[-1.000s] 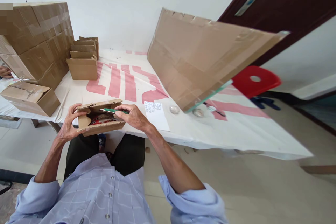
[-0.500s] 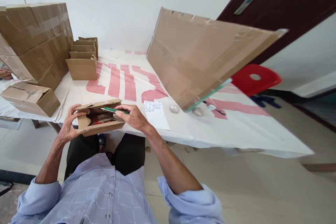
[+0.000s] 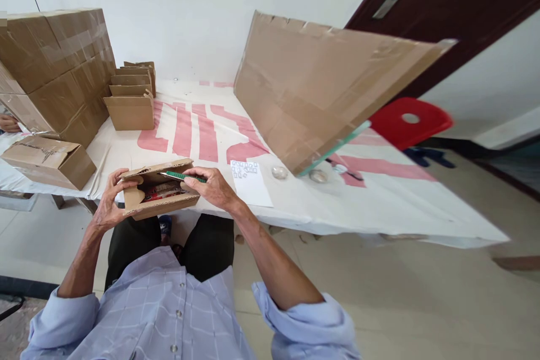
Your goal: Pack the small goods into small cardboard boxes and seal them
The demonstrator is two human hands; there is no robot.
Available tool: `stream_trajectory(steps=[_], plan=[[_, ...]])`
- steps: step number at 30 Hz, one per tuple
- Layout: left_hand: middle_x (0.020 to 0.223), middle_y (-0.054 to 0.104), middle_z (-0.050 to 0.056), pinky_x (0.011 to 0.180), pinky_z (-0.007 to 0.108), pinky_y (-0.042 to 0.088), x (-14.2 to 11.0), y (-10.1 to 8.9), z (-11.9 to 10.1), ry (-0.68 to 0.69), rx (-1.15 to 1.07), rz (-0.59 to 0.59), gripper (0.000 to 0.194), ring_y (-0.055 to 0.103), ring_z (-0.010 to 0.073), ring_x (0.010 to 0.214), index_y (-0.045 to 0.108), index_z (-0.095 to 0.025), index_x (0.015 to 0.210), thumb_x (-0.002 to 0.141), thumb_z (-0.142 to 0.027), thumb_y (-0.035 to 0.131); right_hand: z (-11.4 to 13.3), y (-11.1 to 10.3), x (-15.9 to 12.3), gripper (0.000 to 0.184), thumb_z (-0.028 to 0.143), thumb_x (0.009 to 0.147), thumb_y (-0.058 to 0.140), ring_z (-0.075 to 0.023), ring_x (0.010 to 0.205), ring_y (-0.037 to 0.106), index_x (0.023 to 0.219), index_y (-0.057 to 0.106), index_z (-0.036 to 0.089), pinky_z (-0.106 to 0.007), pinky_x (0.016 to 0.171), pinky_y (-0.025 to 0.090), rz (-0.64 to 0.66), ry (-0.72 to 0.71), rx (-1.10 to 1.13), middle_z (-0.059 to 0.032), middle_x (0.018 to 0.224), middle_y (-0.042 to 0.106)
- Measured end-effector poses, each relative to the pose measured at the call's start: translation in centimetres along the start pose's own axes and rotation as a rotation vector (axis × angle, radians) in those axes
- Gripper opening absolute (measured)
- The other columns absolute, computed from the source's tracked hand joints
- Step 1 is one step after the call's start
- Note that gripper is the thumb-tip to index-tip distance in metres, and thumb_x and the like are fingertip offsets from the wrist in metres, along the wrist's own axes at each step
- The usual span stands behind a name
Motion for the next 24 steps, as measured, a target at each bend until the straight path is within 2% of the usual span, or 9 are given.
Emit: stream_trajectory(steps=[5, 9, 18, 21, 24], plan=[[0.162, 0.054, 0.017, 0.132, 0.07, 0.046, 0.1, 0.0, -0.1, -0.017, 0.028, 0.008, 0.068, 0.054, 0.0428, 0.154, 0.08, -0.029, 0.13, 0.077, -0.068, 0.099, 0.0, -0.1, 0.0, 0.04, 0.057, 0.092, 0.077, -0.0259, 0.092, 0.073, 0.102, 0.088, 0.02, -0.04, 0.086, 0.06, -0.004, 0.001, 0.007, -0.0064, 0.097, 0.082], [0.162, 0.054, 0.017, 0.133, 0.068, 0.045, 0.2, 0.1, -0.2, -0.015, 0.029, 0.008, 0.063, 0.054, 0.0423, 0.154, 0.08, -0.028, 0.129, 0.082, -0.067, 0.095, 0.0, -0.2, 0.1, 0.041, 0.058, 0.091, 0.077, -0.0255, 0.092, 0.073, 0.102, 0.088, 0.02, -0.04, 0.087, 0.06, -0.002, 0.005, 0.002, -0.0055, 0.097, 0.082], [0.164, 0.051, 0.016, 0.136, 0.068, 0.042, 0.5, 0.0, -0.3, -0.007, 0.005, 0.042, 0.065, 0.051, 0.0421, 0.158, 0.08, -0.027, 0.132, 0.084, -0.068, 0.093, 0.6, -0.8, 0.7, 0.043, 0.059, 0.093, 0.075, -0.0229, 0.085, 0.069, 0.103, 0.087, 0.019, -0.038, 0.082, 0.056, 0.043, 0.006, -0.035, -0.005, 0.091, 0.077], [0.166, 0.051, 0.015, 0.138, 0.067, 0.039, 0.5, 0.1, -0.4, -0.042, 0.008, 0.046, 0.062, 0.048, 0.0427, 0.161, 0.081, -0.028, 0.131, 0.084, -0.067, 0.093, 1.1, -1.1, 1.1, 0.044, 0.061, 0.093, 0.076, -0.0219, 0.081, 0.066, 0.102, 0.087, 0.019, -0.038, 0.077, 0.054, 0.041, 0.004, -0.042, -0.0051, 0.089, 0.075], [0.168, 0.049, 0.015, 0.139, 0.068, 0.037, 0.5, 0.2, -0.4, -0.078, -0.008, 0.04, 0.064, 0.046, 0.0436, 0.163, 0.082, -0.028, 0.131, 0.082, -0.067, 0.094, 1.9, -1.1, 1.8, 0.044, 0.061, 0.092, 0.076, -0.0226, 0.083, 0.066, 0.102, 0.087, 0.019, -0.038, 0.076, 0.054, 0.027, -0.013, -0.037, -0.0069, 0.095, 0.078]])
Point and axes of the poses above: each hand's wrist, its own x-axis towards the middle knuckle, its own y-axis out of the palm, z = x × y, the point moved 1 cm from there along x, towards the middle knuckle
